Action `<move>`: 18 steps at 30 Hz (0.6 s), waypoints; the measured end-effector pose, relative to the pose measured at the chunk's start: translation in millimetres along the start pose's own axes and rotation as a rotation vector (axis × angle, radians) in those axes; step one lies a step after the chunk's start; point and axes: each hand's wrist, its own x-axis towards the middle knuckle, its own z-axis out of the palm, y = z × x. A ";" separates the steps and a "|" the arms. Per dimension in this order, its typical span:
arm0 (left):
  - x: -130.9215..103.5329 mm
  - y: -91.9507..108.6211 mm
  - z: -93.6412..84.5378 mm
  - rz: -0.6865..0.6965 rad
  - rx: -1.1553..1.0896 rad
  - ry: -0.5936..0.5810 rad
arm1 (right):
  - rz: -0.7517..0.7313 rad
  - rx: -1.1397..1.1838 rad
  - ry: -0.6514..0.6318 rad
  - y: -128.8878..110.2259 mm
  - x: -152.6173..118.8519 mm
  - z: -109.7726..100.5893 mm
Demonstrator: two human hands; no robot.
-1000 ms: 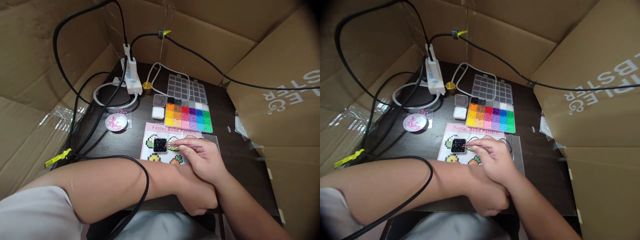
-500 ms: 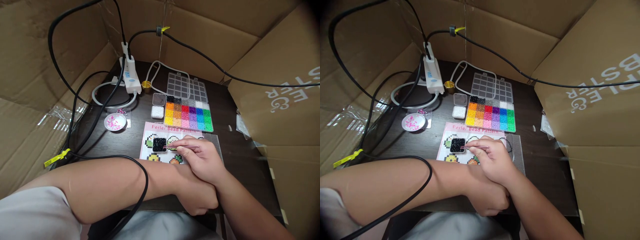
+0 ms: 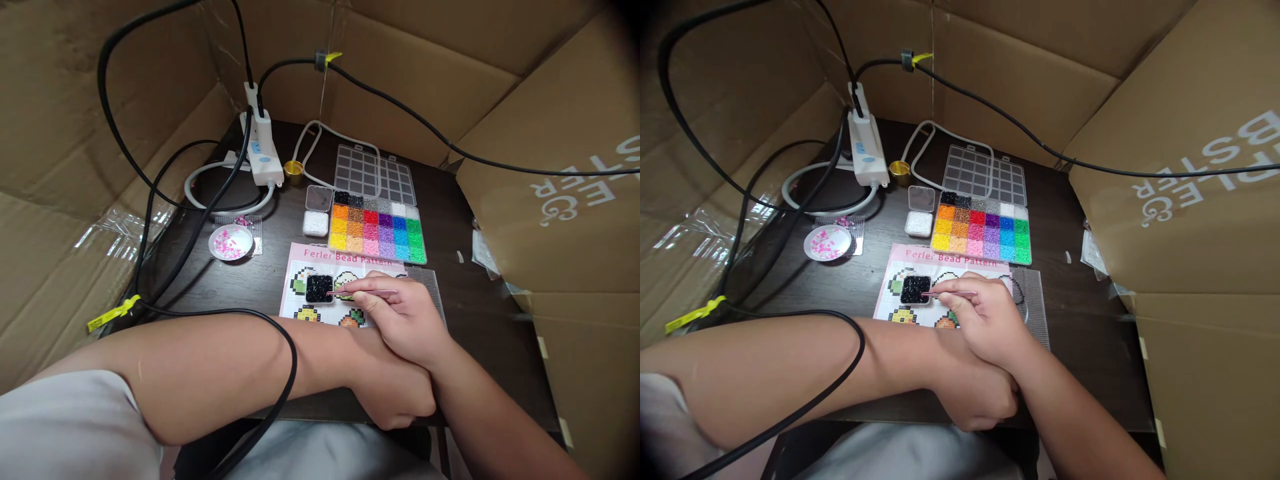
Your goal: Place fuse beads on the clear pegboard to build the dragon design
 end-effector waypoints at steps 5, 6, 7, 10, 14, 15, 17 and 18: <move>2.3 -4.8 1.7 0.338 -0.028 -0.228 | -0.014 0.014 0.025 -0.2 -2.0 -0.6; 2.2 -5.1 1.4 0.350 -0.005 -0.235 | -0.018 0.019 0.039 -0.2 -2.7 -0.9; 2.0 -5.2 1.2 0.358 0.016 -0.239 | -0.021 0.024 0.055 0.0 -3.4 -1.2; -0.6 -4.6 1.0 0.351 0.047 -0.238 | -0.023 0.034 0.092 1.4 -4.6 -1.6; -5.6 -3.6 0.4 0.328 0.073 -0.193 | -0.007 0.026 0.069 3.4 -3.8 -1.6; -6.3 -3.3 -0.5 0.324 0.083 -0.182 | -0.004 0.025 0.057 3.5 -3.2 -1.6; -6.5 -2.9 -3.0 0.319 0.090 -0.192 | 0.003 0.029 0.038 3.4 -2.1 -1.3; -6.0 -2.7 -4.5 0.322 0.085 -0.219 | 0.007 0.033 0.035 3.3 -1.6 -1.1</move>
